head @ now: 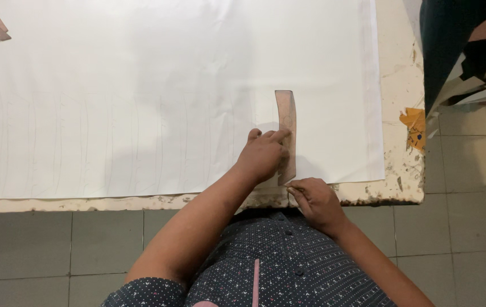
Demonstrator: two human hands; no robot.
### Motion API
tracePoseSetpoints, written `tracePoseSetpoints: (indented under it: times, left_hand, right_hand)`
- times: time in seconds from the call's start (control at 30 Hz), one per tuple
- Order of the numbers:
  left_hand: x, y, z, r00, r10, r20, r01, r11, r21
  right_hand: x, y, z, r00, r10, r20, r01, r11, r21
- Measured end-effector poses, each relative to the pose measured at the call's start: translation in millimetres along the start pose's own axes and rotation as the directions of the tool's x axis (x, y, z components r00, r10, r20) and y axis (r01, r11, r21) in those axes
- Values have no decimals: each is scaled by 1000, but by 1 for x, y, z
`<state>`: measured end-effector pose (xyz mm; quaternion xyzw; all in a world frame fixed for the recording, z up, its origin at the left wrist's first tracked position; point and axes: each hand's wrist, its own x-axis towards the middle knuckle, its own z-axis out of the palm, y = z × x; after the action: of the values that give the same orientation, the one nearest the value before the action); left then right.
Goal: The person uses a curved wooden template and a pencil to trace repeated curved lines on a large white sheet laid on a table. They reposition the template multiple times to create a series of parallel curves across the sheet.
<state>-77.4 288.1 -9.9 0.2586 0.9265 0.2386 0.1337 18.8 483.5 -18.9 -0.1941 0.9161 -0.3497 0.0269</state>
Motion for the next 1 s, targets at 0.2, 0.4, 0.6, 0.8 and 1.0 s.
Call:
tracePoseSetpoints:
  times: [0.2, 0.4, 0.6, 0.8, 1.0]
  left_hand:
    - [2, -3, 4, 1000, -3, -5, 3, 1000, 0]
    - [2, -3, 3, 1000, 4, -16, -3, 1000, 19]
    - [3, -2, 1, 1000, 2, 21, -3, 999, 34]
    - [4, -5, 1, 1000, -2, -16, 2, 1000, 10]
    - [5, -6, -6, 1000, -15, -2, 15, 999, -30]
  right_hand:
    - [0, -2, 0, 1000, -16, -7, 16, 1000, -4]
    - [13, -3, -3, 997, -59, -45, 55, 996, -73]
    - [25, -4, -12, 999, 44, 20, -41, 988, -147]
    - [36, -6, -7, 997, 63, 37, -59, 993, -101]
    - [49, 0, -9, 996, 52, -75, -64, 984, -167]
